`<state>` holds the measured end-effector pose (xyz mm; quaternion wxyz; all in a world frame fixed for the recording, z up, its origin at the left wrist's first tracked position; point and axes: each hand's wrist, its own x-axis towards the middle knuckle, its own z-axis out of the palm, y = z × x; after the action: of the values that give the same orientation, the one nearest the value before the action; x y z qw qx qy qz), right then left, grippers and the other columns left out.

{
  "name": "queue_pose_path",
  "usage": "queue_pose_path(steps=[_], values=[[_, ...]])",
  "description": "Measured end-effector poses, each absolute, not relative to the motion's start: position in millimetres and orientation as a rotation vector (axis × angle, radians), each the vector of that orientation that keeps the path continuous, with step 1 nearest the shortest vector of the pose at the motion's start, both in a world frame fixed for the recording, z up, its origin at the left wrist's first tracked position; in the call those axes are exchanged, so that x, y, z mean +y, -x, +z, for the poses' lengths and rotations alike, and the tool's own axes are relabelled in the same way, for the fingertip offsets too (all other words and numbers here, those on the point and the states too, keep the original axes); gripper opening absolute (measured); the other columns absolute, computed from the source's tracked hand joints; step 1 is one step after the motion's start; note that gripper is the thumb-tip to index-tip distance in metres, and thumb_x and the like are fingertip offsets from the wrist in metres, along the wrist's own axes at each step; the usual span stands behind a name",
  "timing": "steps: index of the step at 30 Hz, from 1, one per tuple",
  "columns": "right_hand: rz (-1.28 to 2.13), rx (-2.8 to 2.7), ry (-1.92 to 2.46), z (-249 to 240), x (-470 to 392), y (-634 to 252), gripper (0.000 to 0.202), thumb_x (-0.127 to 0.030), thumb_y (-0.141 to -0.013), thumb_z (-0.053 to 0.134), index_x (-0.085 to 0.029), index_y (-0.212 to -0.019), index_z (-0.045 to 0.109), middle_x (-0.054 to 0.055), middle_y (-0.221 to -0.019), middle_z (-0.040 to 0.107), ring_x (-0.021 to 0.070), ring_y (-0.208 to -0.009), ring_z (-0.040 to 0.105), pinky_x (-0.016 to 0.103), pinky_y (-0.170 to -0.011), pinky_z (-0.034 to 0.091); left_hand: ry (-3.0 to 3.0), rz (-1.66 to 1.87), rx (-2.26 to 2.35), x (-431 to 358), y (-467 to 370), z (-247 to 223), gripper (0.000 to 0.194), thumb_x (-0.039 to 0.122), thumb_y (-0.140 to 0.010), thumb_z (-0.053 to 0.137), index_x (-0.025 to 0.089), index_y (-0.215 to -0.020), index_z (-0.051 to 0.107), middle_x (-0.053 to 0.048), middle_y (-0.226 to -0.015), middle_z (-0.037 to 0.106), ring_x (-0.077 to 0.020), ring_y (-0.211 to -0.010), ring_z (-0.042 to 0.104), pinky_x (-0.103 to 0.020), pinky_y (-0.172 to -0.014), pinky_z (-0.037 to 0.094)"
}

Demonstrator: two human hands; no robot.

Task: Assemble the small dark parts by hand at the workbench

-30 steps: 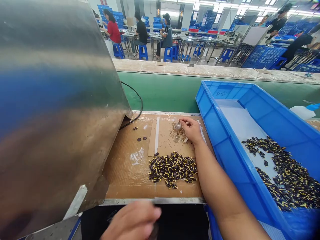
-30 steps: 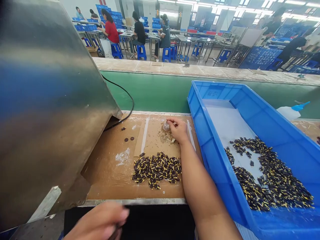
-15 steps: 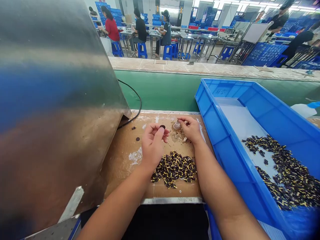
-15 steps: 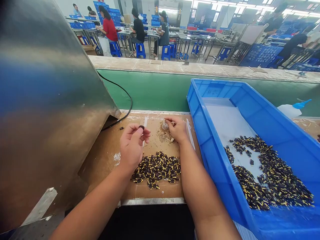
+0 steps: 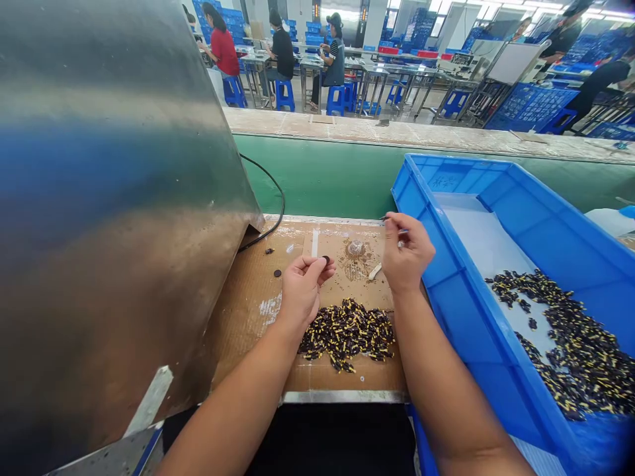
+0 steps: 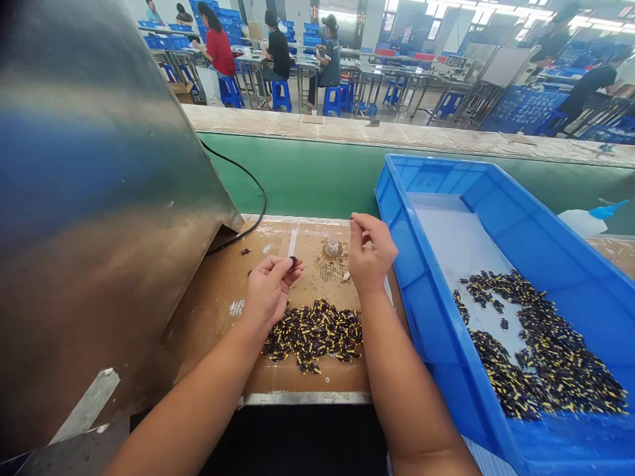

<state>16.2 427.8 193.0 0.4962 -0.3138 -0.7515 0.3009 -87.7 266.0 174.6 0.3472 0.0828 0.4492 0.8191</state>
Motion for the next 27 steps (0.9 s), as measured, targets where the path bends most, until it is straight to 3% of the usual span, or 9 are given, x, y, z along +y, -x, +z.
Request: queue_pose_path(steps=[3, 6, 10, 12, 15, 21, 27], values=[[0.787, -1.874, 0.823, 192.7, 427.0, -16.2, 0.026, -0.041, -0.092, 0.062, -0.022, -0.101, 0.077, 0.009, -0.098, 0.076, 0.0229, -0.083, 0.068, 0.042, -0.083, 0.055, -0.2, 2.12, 1.156, 268.1, 88.0, 173.5, 0.042, 0.034, -0.059, 0.093, 0.013, -0.077, 0.061, -0.008, -0.084, 0.074, -0.013, -0.074, 0.071, -0.024, -0.074, 0.059], [0.861, -1.724, 0.828, 195.0, 419.1, -18.9, 0.029, -0.043, -0.092, 0.062, -0.02, -0.105, 0.073, 0.01, -0.1, 0.075, 0.022, -0.087, 0.069, 0.039, -0.082, 0.057, -0.39, 2.11, 1.27, 266.6, 85.9, 170.2, 0.04, 0.041, -0.07, 0.088, 0.014, -0.089, 0.066, -0.008, -0.081, 0.074, -0.0148, -0.068, 0.071, -0.028, -0.07, 0.062], [1.449, -1.629, 0.721, 204.4, 394.2, -31.4, 0.028, -0.048, -0.086, 0.068, -0.023, -0.101, 0.066, 0.008, -0.099, 0.073, 0.0243, -0.096, 0.072, 0.037, -0.077, 0.06, -0.822, 2.046, 1.64, 260.4, 83.0, 163.1, 0.024, 0.037, -0.083, 0.078, 0.017, -0.096, 0.074, -0.008, -0.08, 0.075, -0.018, -0.068, 0.072, -0.031, -0.069, 0.062], [1.782, -1.58, 0.665, 207.0, 383.2, -37.9, 0.03, -0.049, -0.082, 0.073, -0.025, -0.097, 0.063, 0.005, -0.096, 0.072, 0.0255, -0.1, 0.073, 0.04, -0.082, 0.062, -1.04, 2.019, 1.875, 257.6, 84.2, 160.1, 0.014, 0.03, -0.084, 0.076, 0.022, -0.095, 0.078, -0.006, -0.086, 0.077, -0.0179, -0.072, 0.072, -0.031, -0.076, 0.061], [2.036, -1.477, 0.634, 207.2, 374.9, -42.6, 0.033, -0.048, -0.076, 0.08, -0.026, -0.091, 0.061, 0.003, -0.091, 0.072, 0.0254, -0.101, 0.075, 0.044, -0.092, 0.061, -1.365, 1.936, 2.092, 254.8, 88.7, 158.1, 0.016, 0.024, -0.086, 0.072, 0.026, -0.1, 0.079, -0.006, -0.097, 0.078, -0.019, -0.08, 0.074, -0.032, -0.083, 0.06], [2.107, -1.466, 0.605, 208.5, 373.4, -41.8, 0.032, -0.048, -0.075, 0.081, -0.027, -0.088, 0.06, 0.002, -0.091, 0.073, 0.0252, -0.106, 0.073, 0.048, -0.101, 0.059, -1.661, 1.893, 2.157, 251.5, 88.8, 161.0, 0.022, 0.018, -0.089, 0.068, 0.025, -0.108, 0.077, -0.006, -0.107, 0.077, -0.021, -0.095, 0.075, -0.034, -0.091, 0.059], [2.107, -1.4, 0.58, 206.3, 369.6, -39.4, 0.029, -0.044, -0.074, 0.082, -0.026, -0.087, 0.063, 0.002, -0.092, 0.073, 0.0235, -0.102, 0.073, 0.046, -0.1, 0.06, -1.005, 2.1, 1.795, 257.2, 72.0, 166.0, 0.016, 0.027, -0.086, 0.075, 0.019, -0.099, 0.077, -0.009, -0.102, 0.077, -0.0204, -0.09, 0.075, -0.035, -0.088, 0.062]])
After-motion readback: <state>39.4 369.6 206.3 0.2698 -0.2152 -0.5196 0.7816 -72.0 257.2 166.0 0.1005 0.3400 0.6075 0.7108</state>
